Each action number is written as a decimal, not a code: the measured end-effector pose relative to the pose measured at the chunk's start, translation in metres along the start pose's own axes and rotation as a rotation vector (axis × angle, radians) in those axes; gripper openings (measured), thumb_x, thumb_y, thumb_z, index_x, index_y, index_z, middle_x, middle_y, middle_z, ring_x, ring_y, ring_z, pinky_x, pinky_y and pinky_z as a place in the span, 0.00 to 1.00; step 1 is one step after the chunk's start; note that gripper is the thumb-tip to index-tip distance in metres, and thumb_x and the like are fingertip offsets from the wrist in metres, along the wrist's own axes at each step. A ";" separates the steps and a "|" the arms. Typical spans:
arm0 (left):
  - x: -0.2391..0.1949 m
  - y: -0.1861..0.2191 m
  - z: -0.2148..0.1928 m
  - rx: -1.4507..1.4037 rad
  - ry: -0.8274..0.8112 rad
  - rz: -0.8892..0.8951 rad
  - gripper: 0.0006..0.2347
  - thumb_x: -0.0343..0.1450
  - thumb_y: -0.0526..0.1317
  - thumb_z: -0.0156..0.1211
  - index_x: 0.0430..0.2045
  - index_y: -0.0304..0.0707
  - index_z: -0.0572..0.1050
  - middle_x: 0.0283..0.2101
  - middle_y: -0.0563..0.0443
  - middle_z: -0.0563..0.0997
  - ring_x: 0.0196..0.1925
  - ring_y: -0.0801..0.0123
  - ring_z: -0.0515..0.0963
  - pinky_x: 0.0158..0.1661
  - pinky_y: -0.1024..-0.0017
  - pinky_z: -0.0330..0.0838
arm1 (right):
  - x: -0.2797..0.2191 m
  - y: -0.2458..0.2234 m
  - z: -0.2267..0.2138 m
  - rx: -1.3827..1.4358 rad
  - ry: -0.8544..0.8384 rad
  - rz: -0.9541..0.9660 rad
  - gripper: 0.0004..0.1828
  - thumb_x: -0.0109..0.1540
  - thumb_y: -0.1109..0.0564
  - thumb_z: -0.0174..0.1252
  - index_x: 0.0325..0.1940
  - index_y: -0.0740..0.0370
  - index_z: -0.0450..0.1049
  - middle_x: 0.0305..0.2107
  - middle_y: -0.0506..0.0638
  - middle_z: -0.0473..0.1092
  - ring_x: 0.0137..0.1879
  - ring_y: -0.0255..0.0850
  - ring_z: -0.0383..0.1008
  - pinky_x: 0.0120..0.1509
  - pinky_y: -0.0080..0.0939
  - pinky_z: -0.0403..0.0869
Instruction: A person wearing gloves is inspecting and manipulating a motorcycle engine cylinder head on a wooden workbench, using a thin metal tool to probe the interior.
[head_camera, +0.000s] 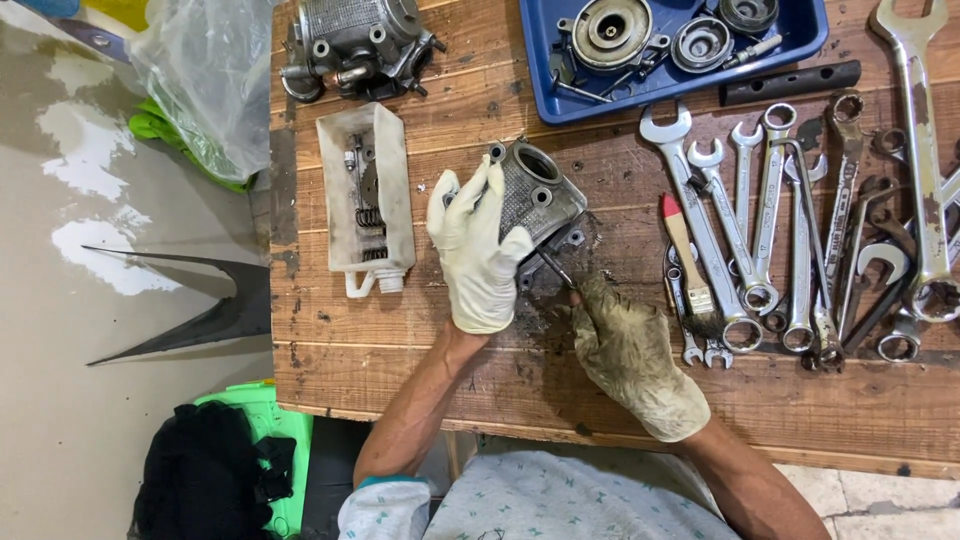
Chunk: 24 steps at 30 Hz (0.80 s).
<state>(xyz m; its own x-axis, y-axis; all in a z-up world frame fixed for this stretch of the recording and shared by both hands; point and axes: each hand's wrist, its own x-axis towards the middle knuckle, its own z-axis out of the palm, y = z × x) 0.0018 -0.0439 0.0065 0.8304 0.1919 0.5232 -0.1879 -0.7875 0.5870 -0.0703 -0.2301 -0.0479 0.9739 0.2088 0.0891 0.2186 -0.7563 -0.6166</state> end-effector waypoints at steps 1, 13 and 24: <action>0.004 0.001 -0.002 -0.064 -0.057 -0.076 0.40 0.69 0.74 0.28 0.64 0.45 0.70 0.64 0.38 0.70 0.73 0.43 0.59 0.73 0.49 0.49 | 0.001 -0.001 -0.001 0.023 0.000 0.001 0.20 0.57 0.51 0.59 0.54 0.46 0.78 0.26 0.54 0.77 0.38 0.57 0.80 0.36 0.58 0.78; 0.009 -0.015 0.007 -0.092 0.042 -0.259 0.16 0.68 0.45 0.74 0.51 0.53 0.81 0.52 0.55 0.80 0.58 0.67 0.80 0.59 0.72 0.77 | 0.009 -0.002 0.002 0.099 -0.035 -0.001 0.19 0.49 0.56 0.62 0.45 0.48 0.80 0.19 0.54 0.74 0.33 0.60 0.78 0.33 0.59 0.77; 0.019 -0.007 -0.008 -0.210 -0.004 -0.253 0.18 0.71 0.45 0.70 0.56 0.48 0.79 0.56 0.46 0.78 0.61 0.61 0.78 0.64 0.66 0.71 | 0.010 -0.043 -0.030 0.322 -0.016 0.189 0.20 0.58 0.57 0.64 0.55 0.56 0.77 0.31 0.62 0.79 0.39 0.64 0.81 0.38 0.63 0.79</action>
<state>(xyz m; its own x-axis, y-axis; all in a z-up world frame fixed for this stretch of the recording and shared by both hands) 0.0148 -0.0301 0.0168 0.8663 0.3635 0.3426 -0.0795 -0.5768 0.8130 -0.0683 -0.2140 0.0033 0.9936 0.0955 -0.0609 0.0016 -0.5494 -0.8355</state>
